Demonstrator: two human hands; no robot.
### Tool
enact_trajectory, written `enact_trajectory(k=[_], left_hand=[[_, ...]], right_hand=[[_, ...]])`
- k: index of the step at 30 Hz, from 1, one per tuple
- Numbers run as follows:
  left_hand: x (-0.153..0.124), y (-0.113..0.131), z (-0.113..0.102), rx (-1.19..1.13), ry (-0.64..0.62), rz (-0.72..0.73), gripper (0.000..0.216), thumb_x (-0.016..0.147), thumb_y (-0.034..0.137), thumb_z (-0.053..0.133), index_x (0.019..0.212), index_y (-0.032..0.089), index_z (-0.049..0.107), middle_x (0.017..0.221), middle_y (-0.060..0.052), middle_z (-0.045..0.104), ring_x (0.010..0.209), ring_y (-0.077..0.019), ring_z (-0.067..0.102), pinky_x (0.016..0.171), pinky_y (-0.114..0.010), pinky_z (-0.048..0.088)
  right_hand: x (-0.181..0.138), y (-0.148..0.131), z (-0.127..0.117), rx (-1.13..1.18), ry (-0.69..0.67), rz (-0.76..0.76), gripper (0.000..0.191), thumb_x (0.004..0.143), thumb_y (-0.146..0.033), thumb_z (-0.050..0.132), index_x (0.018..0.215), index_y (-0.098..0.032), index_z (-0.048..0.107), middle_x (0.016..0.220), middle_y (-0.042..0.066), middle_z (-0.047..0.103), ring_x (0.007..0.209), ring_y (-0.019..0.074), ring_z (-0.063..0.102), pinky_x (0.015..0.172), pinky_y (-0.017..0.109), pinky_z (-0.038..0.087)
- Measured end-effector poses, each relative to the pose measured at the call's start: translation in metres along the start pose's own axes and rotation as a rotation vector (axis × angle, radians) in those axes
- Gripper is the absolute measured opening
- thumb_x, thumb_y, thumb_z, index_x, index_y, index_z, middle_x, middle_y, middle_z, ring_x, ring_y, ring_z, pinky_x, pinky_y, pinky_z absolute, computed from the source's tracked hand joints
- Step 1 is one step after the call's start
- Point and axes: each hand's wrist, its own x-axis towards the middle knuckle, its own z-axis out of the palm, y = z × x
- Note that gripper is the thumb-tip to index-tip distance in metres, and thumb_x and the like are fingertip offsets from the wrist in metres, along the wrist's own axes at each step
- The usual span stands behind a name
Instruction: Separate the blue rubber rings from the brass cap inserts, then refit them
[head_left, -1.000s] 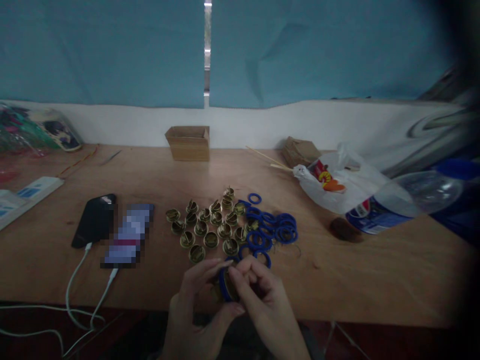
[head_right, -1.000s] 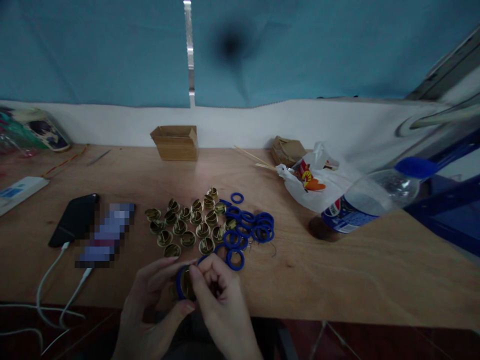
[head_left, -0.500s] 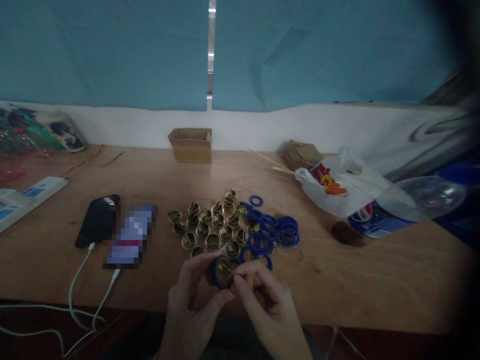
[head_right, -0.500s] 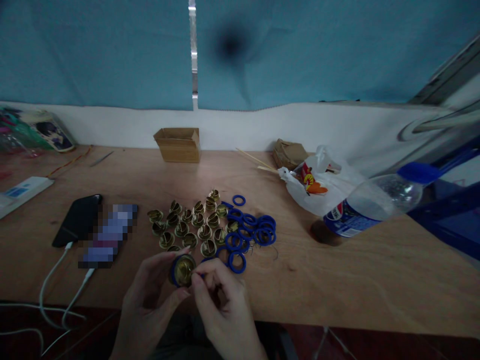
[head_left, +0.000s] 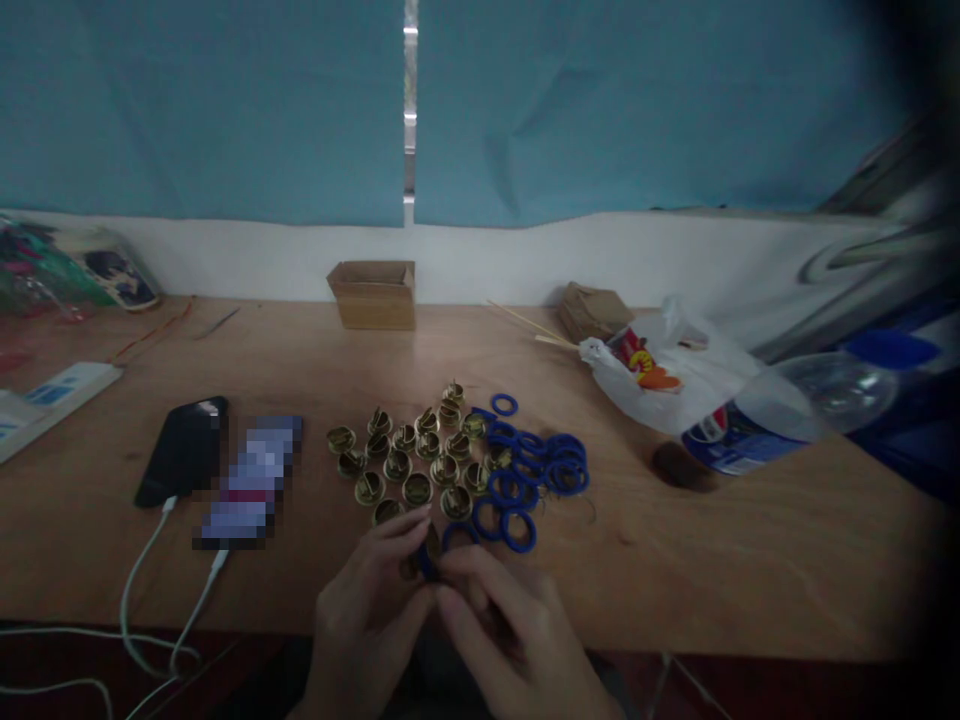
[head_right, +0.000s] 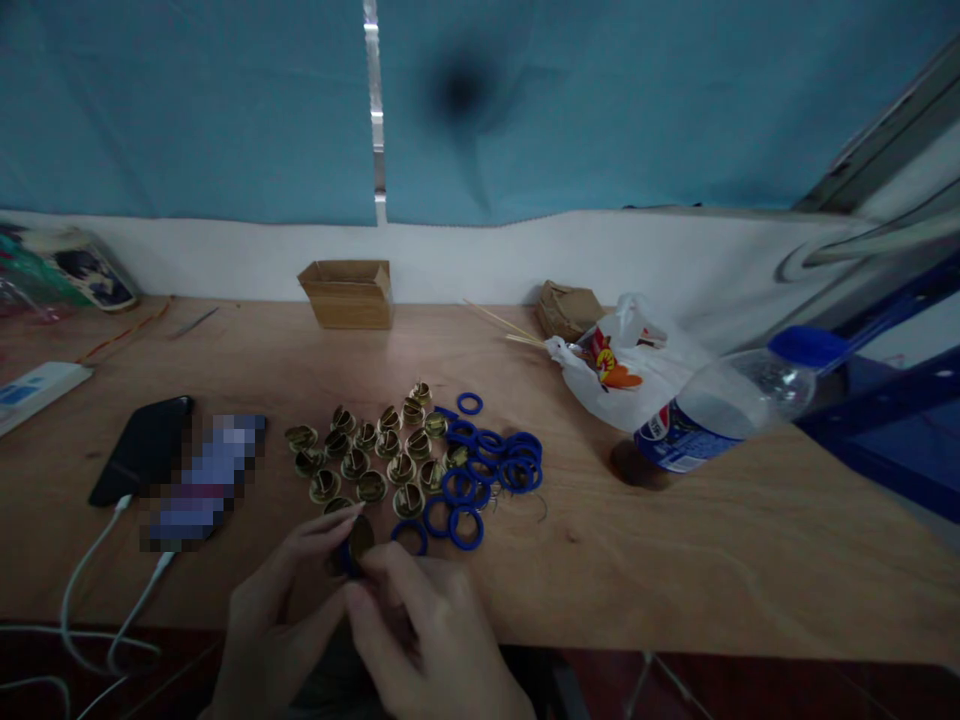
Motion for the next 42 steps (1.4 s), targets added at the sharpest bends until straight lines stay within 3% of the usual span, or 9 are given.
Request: enact_trajectory(k=[4,9,15,18,21,30,35,39,42], left_hand=[[0.003,-0.007,-0.018,0.364,-0.056,0.046,0.04,0.078,0.029,0.075,0.116,0.028,0.064,0.109,-0.006,0.07,0.097,-0.0235,0.071,0.083,-0.034,0.06],[-0.003,-0.034,-0.049,0.677,-0.234,-0.263,0.029,0.081,0.035,0.069,0.109,0.03,0.068,0.101,-0.005,0.069,0.08,-0.0259,0.072,0.068,-0.039,0.061],[-0.009,-0.063,-0.067,0.741,-0.203,-0.243,0.049,0.083,0.04,0.065,0.127,0.021,0.056,0.121,-0.013,0.059,0.11,-0.0352,0.062,0.088,-0.052,0.055],[-0.005,-0.051,-0.058,0.762,-0.027,-0.109,0.061,0.085,0.045,0.062,0.138,0.021,0.043,0.141,-0.016,0.044,0.129,-0.0395,0.045,0.099,-0.059,0.045],[-0.001,-0.027,-0.035,0.624,0.04,0.008,0.043,0.089,0.032,0.06,0.131,0.025,0.049,0.132,-0.011,0.051,0.121,-0.0308,0.052,0.1,-0.052,0.047],[0.038,0.0,0.04,0.655,-0.262,0.098,0.038,0.085,0.018,0.066,0.122,0.014,0.057,0.126,-0.016,0.058,0.119,-0.0349,0.05,0.097,-0.054,0.047],[0.061,-0.005,0.042,0.674,-0.307,0.098,0.02,0.079,0.018,0.072,0.097,0.013,0.065,0.121,-0.016,0.061,0.118,-0.0377,0.051,0.098,-0.057,0.043],[0.057,-0.005,0.033,0.446,-0.192,0.079,0.02,0.082,0.019,0.069,0.1,0.018,0.06,0.117,-0.012,0.064,0.115,-0.0316,0.056,0.099,-0.054,0.046],[0.045,0.001,0.027,0.062,-0.1,-0.063,0.029,0.083,0.017,0.067,0.108,0.022,0.053,0.123,-0.011,0.064,0.115,-0.0262,0.061,0.099,-0.046,0.05]], right_hand=[[0.001,0.014,-0.011,-0.01,0.036,0.059,0.019,0.097,-0.03,0.046,0.104,-0.022,0.062,0.063,-0.003,0.062,0.054,0.014,0.059,0.052,0.024,0.043],[-0.008,0.044,-0.033,-0.088,0.212,0.206,0.021,0.098,-0.034,0.045,0.101,-0.023,0.063,0.076,0.0,0.07,0.072,0.0173,0.07,0.061,0.024,0.05],[-0.021,0.075,-0.048,-0.203,0.28,0.27,0.023,0.096,-0.037,0.048,0.092,-0.023,0.066,0.083,0.003,0.075,0.074,0.0204,0.073,0.067,0.027,0.053],[-0.022,0.074,-0.044,-0.216,0.277,0.277,0.023,0.096,-0.037,0.047,0.091,-0.023,0.065,0.082,0.003,0.075,0.073,0.0206,0.073,0.064,0.027,0.053],[-0.017,0.068,-0.033,-0.241,0.264,0.275,0.022,0.096,-0.038,0.048,0.093,-0.022,0.063,0.068,0.0,0.068,0.058,0.0183,0.068,0.054,0.026,0.049],[-0.013,0.076,-0.019,-0.426,0.124,0.35,0.017,0.09,-0.033,0.052,0.101,-0.02,0.051,0.054,-0.005,0.056,0.045,0.02,0.062,0.044,0.027,0.037],[-0.021,0.079,-0.021,-0.374,0.07,0.294,0.012,0.095,-0.027,0.044,0.089,-0.023,0.053,0.057,-0.004,0.059,0.051,0.0194,0.065,0.05,0.028,0.043],[-0.022,0.071,-0.024,-0.297,0.252,0.229,0.01,0.094,-0.029,0.05,0.095,-0.023,0.057,0.064,-0.002,0.06,0.055,0.0176,0.063,0.054,0.028,0.047],[-0.02,0.06,-0.03,-0.278,0.418,0.114,0.003,0.09,-0.026,0.058,0.091,-0.024,0.06,0.089,0.004,0.062,0.081,0.0209,0.065,0.072,0.032,0.052]])
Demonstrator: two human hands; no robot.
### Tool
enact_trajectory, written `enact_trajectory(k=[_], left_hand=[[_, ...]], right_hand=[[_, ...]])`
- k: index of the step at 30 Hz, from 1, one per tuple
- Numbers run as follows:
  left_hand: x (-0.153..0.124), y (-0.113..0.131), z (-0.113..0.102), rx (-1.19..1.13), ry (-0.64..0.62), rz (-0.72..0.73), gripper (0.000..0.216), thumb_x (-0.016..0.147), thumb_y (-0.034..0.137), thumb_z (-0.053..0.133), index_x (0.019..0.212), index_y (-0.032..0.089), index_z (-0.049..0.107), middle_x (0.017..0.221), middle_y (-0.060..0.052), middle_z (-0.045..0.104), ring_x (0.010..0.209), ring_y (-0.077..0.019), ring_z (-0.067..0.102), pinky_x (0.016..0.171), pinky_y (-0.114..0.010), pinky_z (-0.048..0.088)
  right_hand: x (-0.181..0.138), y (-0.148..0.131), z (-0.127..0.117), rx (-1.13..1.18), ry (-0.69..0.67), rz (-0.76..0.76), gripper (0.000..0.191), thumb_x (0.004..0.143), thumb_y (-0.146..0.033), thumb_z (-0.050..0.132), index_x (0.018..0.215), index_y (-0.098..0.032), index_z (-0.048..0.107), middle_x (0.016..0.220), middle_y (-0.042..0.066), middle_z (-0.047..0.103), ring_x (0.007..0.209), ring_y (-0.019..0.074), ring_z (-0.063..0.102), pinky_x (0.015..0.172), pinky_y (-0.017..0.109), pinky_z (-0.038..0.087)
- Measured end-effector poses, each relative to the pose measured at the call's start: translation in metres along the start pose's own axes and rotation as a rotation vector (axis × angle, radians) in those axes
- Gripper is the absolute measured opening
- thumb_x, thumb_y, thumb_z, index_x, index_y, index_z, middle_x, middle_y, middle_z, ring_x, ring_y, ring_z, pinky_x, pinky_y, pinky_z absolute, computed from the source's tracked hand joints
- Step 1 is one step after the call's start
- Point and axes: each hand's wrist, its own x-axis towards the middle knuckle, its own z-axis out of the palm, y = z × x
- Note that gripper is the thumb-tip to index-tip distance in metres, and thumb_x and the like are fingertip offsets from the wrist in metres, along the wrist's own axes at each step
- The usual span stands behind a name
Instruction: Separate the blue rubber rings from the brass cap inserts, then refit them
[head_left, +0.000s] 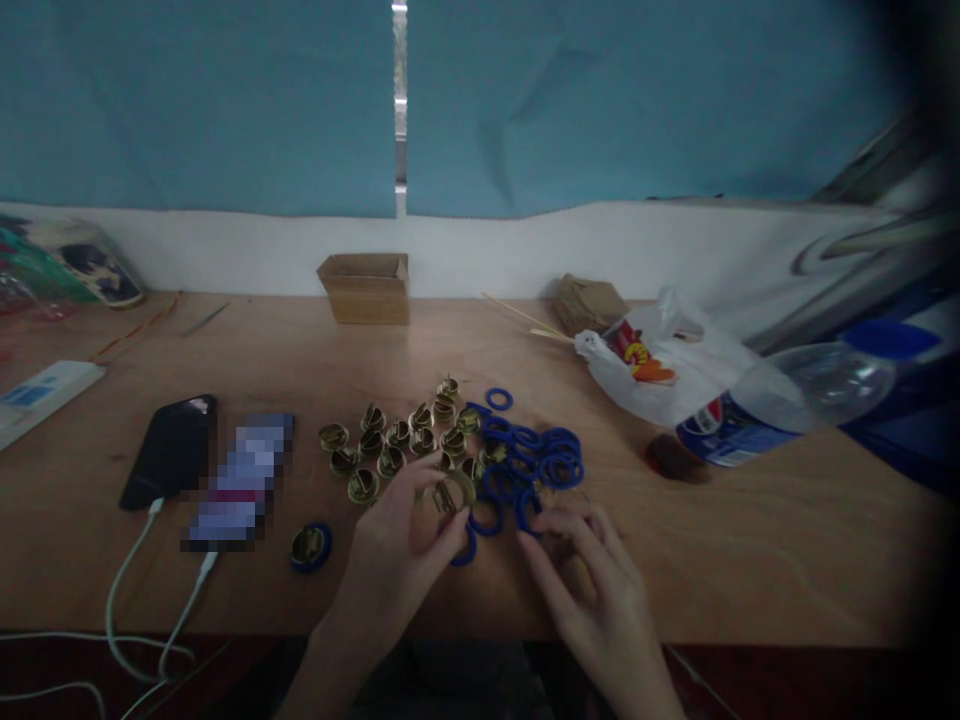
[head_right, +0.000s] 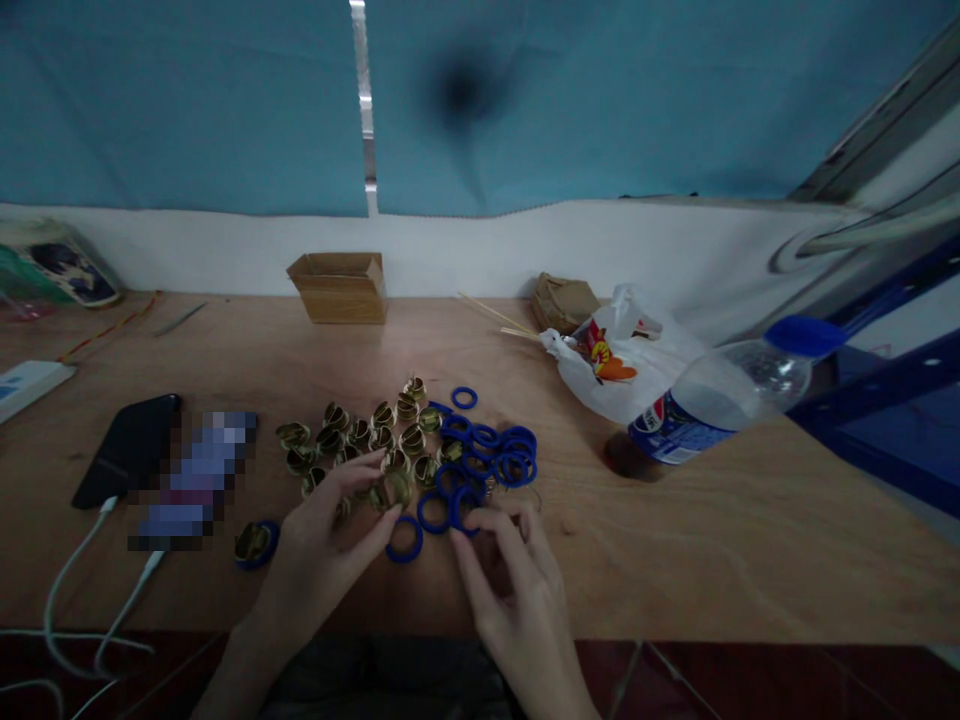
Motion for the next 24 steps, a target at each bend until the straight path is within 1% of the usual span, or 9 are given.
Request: enact_trajectory(k=[1,3,4,6,10,13,15,20,24], left_hand=[[-0.005,0.002,0.0,-0.147,-0.008,-0.083,0.03,0.083,0.016,0.066,0.109,0.023,0.052,0.124,-0.01,0.065,0.115,-0.0246,0.063,0.098,-0.043,0.052],[-0.016,0.008,0.0,-0.424,-0.027,-0.252,0.026,0.083,0.015,0.065,0.105,0.024,0.053,0.121,-0.007,0.068,0.111,-0.022,0.066,0.094,-0.037,0.055],[-0.02,0.01,0.001,-0.519,-0.031,-0.317,0.024,0.083,0.014,0.066,0.101,0.024,0.055,0.115,-0.006,0.071,0.107,-0.0204,0.069,0.092,-0.034,0.056],[-0.027,0.014,0.002,-0.628,-0.015,-0.389,0.023,0.079,0.012,0.068,0.096,0.023,0.059,0.105,-0.004,0.074,0.099,-0.0186,0.071,0.087,-0.03,0.057],[-0.031,0.016,-0.003,-0.726,0.008,-0.428,0.026,0.071,0.009,0.076,0.09,0.022,0.065,0.1,-0.004,0.072,0.093,-0.0192,0.072,0.078,-0.026,0.059],[-0.028,0.016,-0.009,-0.738,0.015,-0.453,0.026,0.065,0.005,0.078,0.082,0.02,0.068,0.099,-0.003,0.071,0.086,-0.0183,0.073,0.072,-0.023,0.059],[-0.027,0.016,-0.011,-0.759,0.018,-0.471,0.025,0.064,0.004,0.078,0.082,0.02,0.069,0.099,-0.003,0.071,0.085,-0.0179,0.073,0.071,-0.022,0.059],[-0.028,0.012,-0.013,-0.947,-0.012,-0.525,0.037,0.066,0.005,0.08,0.095,0.023,0.066,0.101,-0.003,0.073,0.088,-0.0184,0.074,0.077,-0.025,0.059],[-0.03,0.005,-0.011,-1.137,-0.02,-0.539,0.048,0.07,0.01,0.081,0.109,0.027,0.059,0.106,-0.004,0.074,0.091,-0.0185,0.074,0.079,-0.026,0.058]], right_hand=[[0.001,-0.004,-0.002,0.027,0.034,-0.032,0.001,0.089,-0.024,0.06,0.09,-0.025,0.06,0.099,0.006,0.061,0.093,0.0229,0.064,0.081,0.035,0.052],[0.004,-0.014,-0.006,0.119,0.019,-0.07,0.007,0.088,-0.02,0.06,0.092,-0.026,0.058,0.118,0.007,0.058,0.113,0.0248,0.058,0.095,0.04,0.047],[0.004,-0.019,-0.006,0.184,-0.021,-0.079,0.009,0.089,-0.019,0.059,0.093,-0.027,0.057,0.124,0.006,0.056,0.118,0.0242,0.056,0.099,0.041,0.045],[0.005,-0.03,-0.007,0.317,-0.124,-0.09,0.014,0.09,-0.016,0.057,0.097,-0.029,0.056,0.129,0.003,0.056,0.119,0.0214,0.056,0.099,0.038,0.046],[0.008,-0.049,-0.001,0.47,-0.242,-0.112,0.025,0.087,-0.015,0.063,0.103,-0.031,0.054,0.123,0.0,0.06,0.112,0.0178,0.061,0.094,0.031,0.05],[0.01,-0.054,0.006,0.469,-0.276,-0.15,0.033,0.084,-0.016,0.069,0.108,-0.031,0.052,0.117,-0.001,0.063,0.109,0.0174,0.062,0.093,0.03,0.05],[0.012,-0.055,0.009,0.423,-0.293,-0.176,0.035,0.082,-0.017,0.071,0.108,-0.031,0.052,0.115,0.0,0.063,0.107,0.0179,0.062,0.092,0.031,0.05],[0.014,-0.055,0.012,0.372,-0.265,-0.15,0.033,0.082,-0.015,0.069,0.107,-0.029,0.052,0.109,0.002,0.063,0.103,0.0203,0.062,0.087,0.034,0.052],[0.013,-0.054,0.013,0.405,-0.213,-0.145,0.036,0.084,-0.016,0.067,0.113,-0.03,0.052,0.11,0.003,0.065,0.103,0.0208,0.064,0.088,0.035,0.053]])
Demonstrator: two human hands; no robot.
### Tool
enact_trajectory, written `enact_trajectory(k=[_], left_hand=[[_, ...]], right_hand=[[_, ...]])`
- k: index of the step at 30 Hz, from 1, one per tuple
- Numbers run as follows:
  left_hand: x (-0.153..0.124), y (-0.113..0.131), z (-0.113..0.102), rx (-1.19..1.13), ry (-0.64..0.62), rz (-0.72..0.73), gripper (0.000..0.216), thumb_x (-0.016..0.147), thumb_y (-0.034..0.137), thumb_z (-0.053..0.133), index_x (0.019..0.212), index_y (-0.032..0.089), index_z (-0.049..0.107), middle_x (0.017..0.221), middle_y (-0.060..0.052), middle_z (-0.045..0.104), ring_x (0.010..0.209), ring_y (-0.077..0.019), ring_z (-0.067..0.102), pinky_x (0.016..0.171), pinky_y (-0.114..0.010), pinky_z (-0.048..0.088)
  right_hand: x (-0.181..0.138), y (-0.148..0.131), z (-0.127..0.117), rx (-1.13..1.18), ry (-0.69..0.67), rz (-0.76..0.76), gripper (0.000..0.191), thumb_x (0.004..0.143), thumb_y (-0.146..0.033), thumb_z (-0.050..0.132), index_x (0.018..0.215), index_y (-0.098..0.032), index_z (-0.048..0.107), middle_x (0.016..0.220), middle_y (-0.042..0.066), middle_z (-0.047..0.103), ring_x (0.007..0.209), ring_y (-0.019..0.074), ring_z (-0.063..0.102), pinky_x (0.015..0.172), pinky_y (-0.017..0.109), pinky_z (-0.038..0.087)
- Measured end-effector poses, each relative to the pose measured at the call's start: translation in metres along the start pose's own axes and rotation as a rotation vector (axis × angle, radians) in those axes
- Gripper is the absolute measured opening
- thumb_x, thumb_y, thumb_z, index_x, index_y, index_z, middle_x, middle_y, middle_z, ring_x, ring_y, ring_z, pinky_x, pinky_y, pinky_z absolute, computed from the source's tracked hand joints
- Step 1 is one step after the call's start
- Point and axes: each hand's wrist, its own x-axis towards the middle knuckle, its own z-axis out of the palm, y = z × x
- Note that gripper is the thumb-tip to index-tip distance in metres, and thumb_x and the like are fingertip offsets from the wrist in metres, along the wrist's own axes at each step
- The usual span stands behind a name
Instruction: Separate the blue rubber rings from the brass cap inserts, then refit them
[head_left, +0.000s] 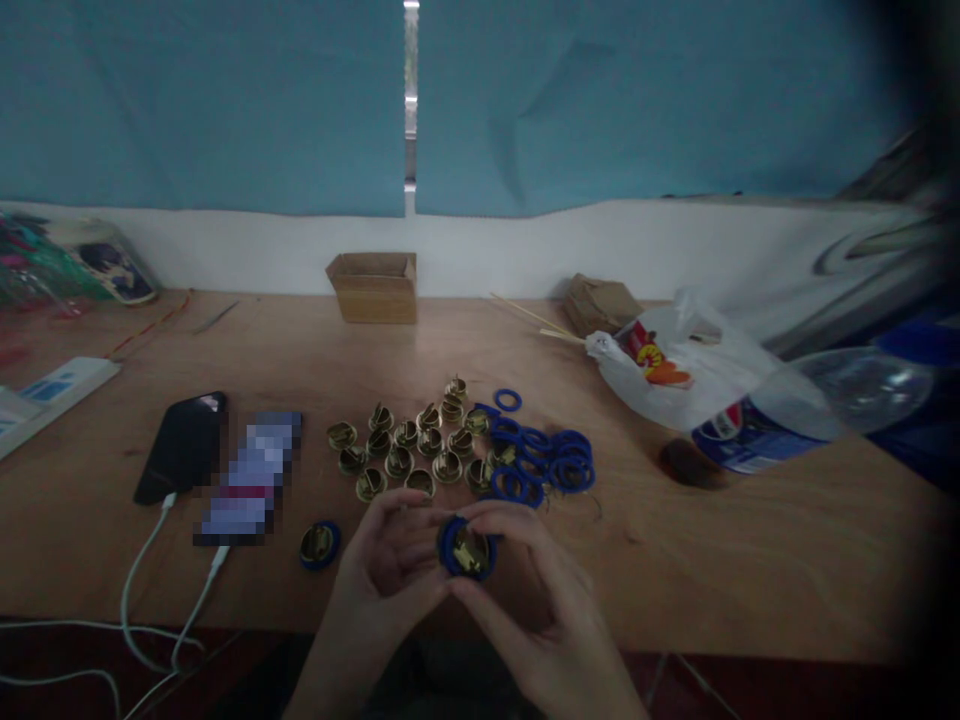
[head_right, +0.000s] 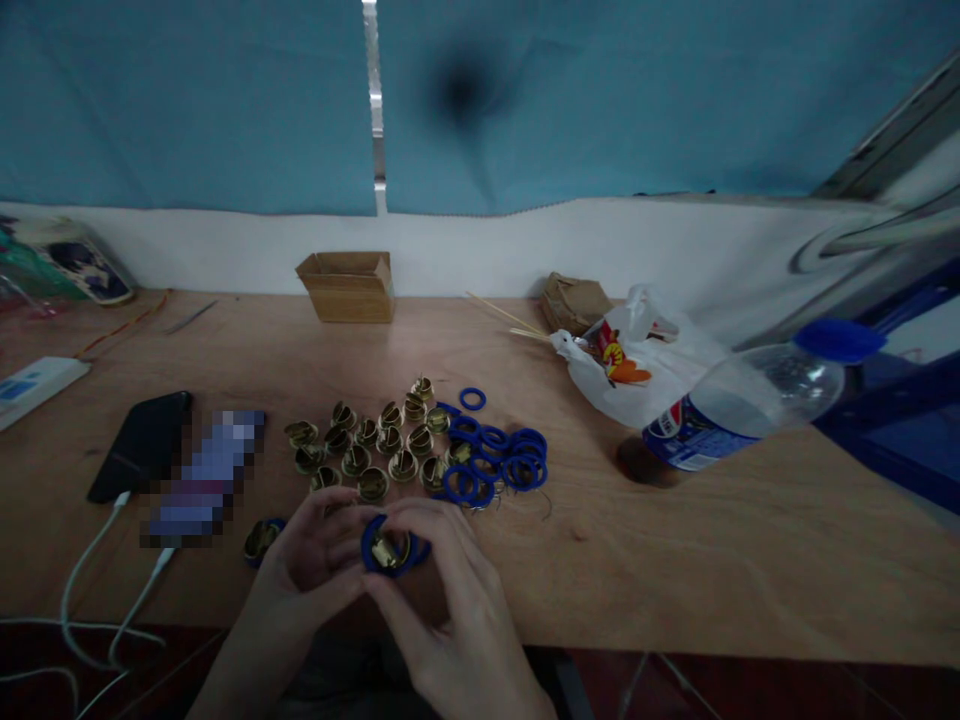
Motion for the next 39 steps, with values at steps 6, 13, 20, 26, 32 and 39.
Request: enact_trajectory(k=[6,13,20,26,32,39], left_hand=[[0.0,-0.002,0.002,-0.106,0.017,-0.066,0.039,0.077,0.023,0.078,0.112,0.025,0.061,0.108,-0.008,0.074,0.099,-0.0232,0.072,0.082,-0.03,0.058],[-0.003,-0.005,-0.003,-0.005,0.07,-0.054,0.033,0.083,0.018,0.072,0.112,0.024,0.059,0.108,-0.007,0.075,0.095,-0.0198,0.072,0.079,-0.029,0.059],[-0.006,-0.001,-0.011,0.133,0.049,0.036,0.033,0.084,0.018,0.07,0.112,0.027,0.056,0.111,-0.005,0.075,0.104,-0.0214,0.071,0.084,-0.031,0.058],[-0.009,0.003,-0.004,0.202,0.045,0.074,0.028,0.086,0.02,0.068,0.109,0.026,0.054,0.11,-0.005,0.073,0.102,-0.0215,0.071,0.08,-0.029,0.061],[-0.007,0.0,-0.003,0.241,0.017,0.079,0.029,0.09,0.019,0.062,0.113,0.027,0.047,0.115,-0.007,0.07,0.106,-0.0249,0.07,0.083,-0.036,0.061],[-0.008,0.002,0.0,0.223,0.053,0.099,0.029,0.087,0.021,0.066,0.11,0.024,0.048,0.109,-0.009,0.072,0.101,-0.0253,0.072,0.081,-0.035,0.061]], right_hand=[[-0.001,0.005,0.002,0.083,0.028,-0.003,0.04,0.083,-0.014,0.069,0.116,-0.033,0.054,0.116,0.001,0.066,0.11,0.0205,0.063,0.094,0.035,0.052],[-0.007,0.014,0.004,0.236,-0.066,0.156,0.048,0.083,-0.017,0.07,0.124,-0.033,0.051,0.123,0.004,0.065,0.118,0.0222,0.06,0.102,0.041,0.049],[-0.015,0.016,0.005,0.463,-0.13,0.171,0.046,0.094,-0.015,0.049,0.136,-0.033,0.039,0.145,0.008,0.047,0.129,0.024,0.052,0.105,0.045,0.047],[-0.013,0.015,0.009,0.508,-0.091,0.179,0.04,0.094,-0.013,0.047,0.129,-0.033,0.044,0.14,0.007,0.051,0.128,0.0219,0.053,0.102,0.039,0.05],[-0.013,0.013,0.012,0.567,-0.03,0.225,0.042,0.09,-0.009,0.05,0.124,-0.034,0.045,0.14,0.006,0.05,0.123,0.0216,0.058,0.095,0.037,0.054],[-0.01,0.011,0.015,0.626,-0.008,0.304,0.038,0.085,-0.008,0.052,0.113,-0.032,0.046,0.143,0.005,0.047,0.115,0.0204,0.064,0.09,0.034,0.056]])
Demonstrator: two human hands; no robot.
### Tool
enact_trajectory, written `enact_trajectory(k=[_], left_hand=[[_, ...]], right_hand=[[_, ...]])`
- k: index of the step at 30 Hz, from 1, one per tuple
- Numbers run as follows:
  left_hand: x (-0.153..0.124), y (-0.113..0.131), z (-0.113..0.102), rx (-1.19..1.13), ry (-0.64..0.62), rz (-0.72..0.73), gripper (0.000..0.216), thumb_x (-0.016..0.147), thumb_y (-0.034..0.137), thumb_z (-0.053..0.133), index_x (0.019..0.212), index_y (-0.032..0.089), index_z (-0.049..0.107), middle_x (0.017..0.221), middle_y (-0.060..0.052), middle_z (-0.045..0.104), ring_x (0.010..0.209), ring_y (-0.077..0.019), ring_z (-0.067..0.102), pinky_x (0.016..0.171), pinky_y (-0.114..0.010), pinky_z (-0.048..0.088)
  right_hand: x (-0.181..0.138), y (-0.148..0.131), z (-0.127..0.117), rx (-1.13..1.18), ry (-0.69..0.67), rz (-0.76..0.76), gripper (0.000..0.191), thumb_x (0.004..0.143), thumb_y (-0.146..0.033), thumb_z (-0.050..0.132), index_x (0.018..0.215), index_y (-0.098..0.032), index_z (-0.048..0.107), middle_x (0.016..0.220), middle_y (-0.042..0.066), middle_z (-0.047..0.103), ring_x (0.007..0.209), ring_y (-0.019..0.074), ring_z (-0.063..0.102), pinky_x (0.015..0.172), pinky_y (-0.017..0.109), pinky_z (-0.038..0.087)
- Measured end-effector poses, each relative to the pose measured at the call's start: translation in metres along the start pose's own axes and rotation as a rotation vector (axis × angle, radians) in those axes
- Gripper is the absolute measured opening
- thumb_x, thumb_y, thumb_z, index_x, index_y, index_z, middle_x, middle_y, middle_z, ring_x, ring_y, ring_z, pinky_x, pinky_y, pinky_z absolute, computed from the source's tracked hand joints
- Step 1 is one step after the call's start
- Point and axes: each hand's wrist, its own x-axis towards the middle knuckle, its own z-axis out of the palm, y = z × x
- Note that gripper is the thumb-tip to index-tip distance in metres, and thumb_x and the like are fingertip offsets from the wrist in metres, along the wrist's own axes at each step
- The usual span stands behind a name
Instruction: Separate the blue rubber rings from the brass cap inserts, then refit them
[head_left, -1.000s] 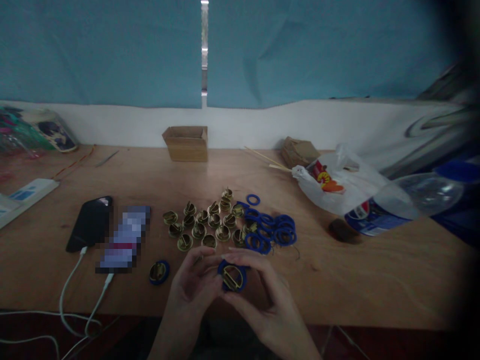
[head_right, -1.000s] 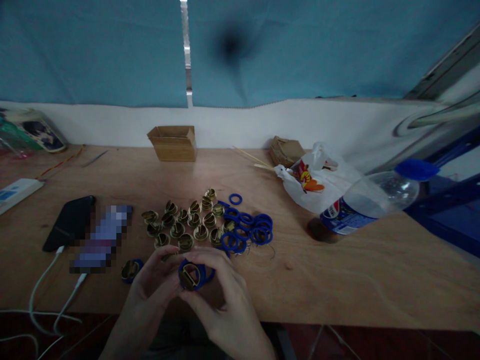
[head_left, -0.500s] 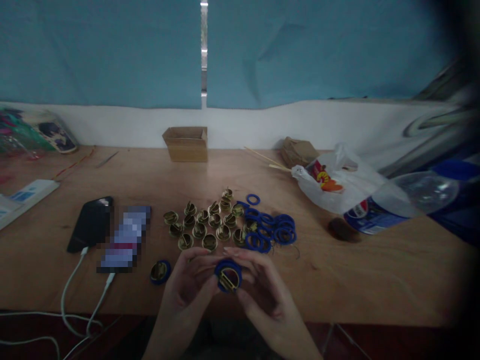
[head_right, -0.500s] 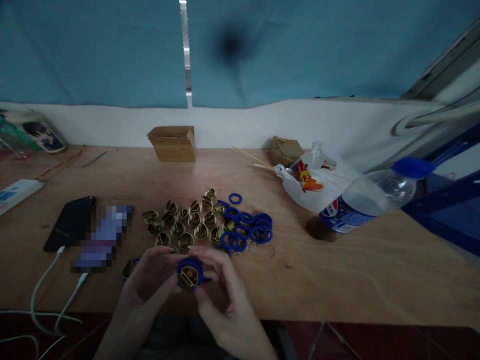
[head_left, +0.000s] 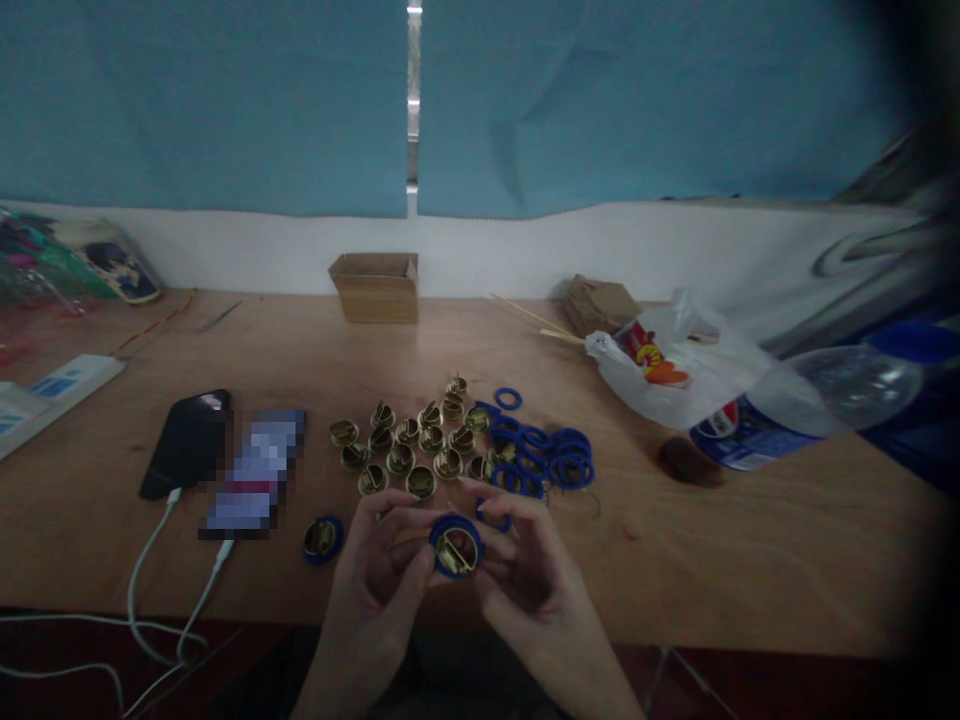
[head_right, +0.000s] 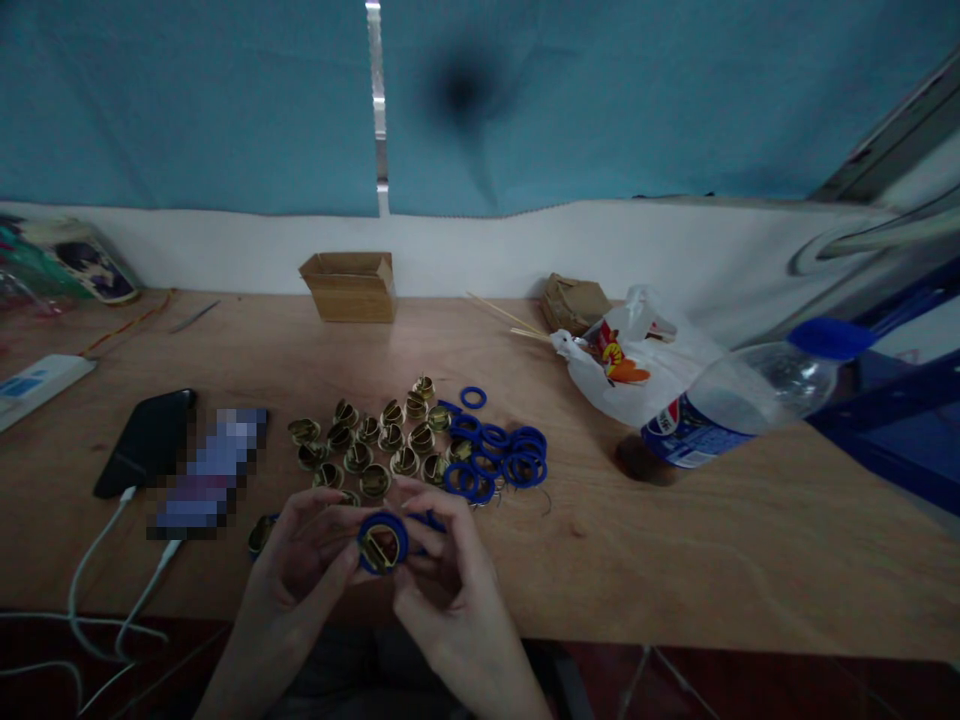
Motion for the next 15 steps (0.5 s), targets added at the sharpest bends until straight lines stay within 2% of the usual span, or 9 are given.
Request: enact_trajectory(k=[4,9,15], left_hand=[[-0.0014,-0.002,-0.0046,0.025,-0.028,-0.003,0.029,0.09,0.018,0.062,0.113,0.027,0.045,0.113,-0.006,0.071,0.105,-0.0226,0.07,0.085,-0.033,0.059],[-0.0033,-0.0023,-0.0062,0.076,-0.018,0.033,0.03,0.09,0.015,0.063,0.113,0.025,0.047,0.109,-0.007,0.073,0.106,-0.0207,0.07,0.085,-0.028,0.057],[-0.0057,0.0004,-0.0026,0.103,-0.011,0.004,0.027,0.089,0.016,0.063,0.111,0.026,0.053,0.108,-0.005,0.075,0.101,-0.0182,0.071,0.079,-0.023,0.057]], right_hand=[[0.0005,0.0051,0.0011,0.037,-0.02,-0.018,0.036,0.086,-0.009,0.053,0.113,-0.032,0.046,0.143,0.006,0.047,0.117,0.021,0.063,0.091,0.034,0.056],[-0.0033,0.0066,0.0008,0.067,-0.077,-0.028,0.032,0.095,-0.016,0.05,0.122,-0.033,0.049,0.136,0.006,0.056,0.125,0.0204,0.056,0.102,0.036,0.048],[-0.0049,0.0081,-0.0034,0.057,-0.028,-0.068,0.027,0.097,-0.02,0.052,0.119,-0.036,0.053,0.13,0.001,0.063,0.12,0.0145,0.06,0.104,0.029,0.047]])
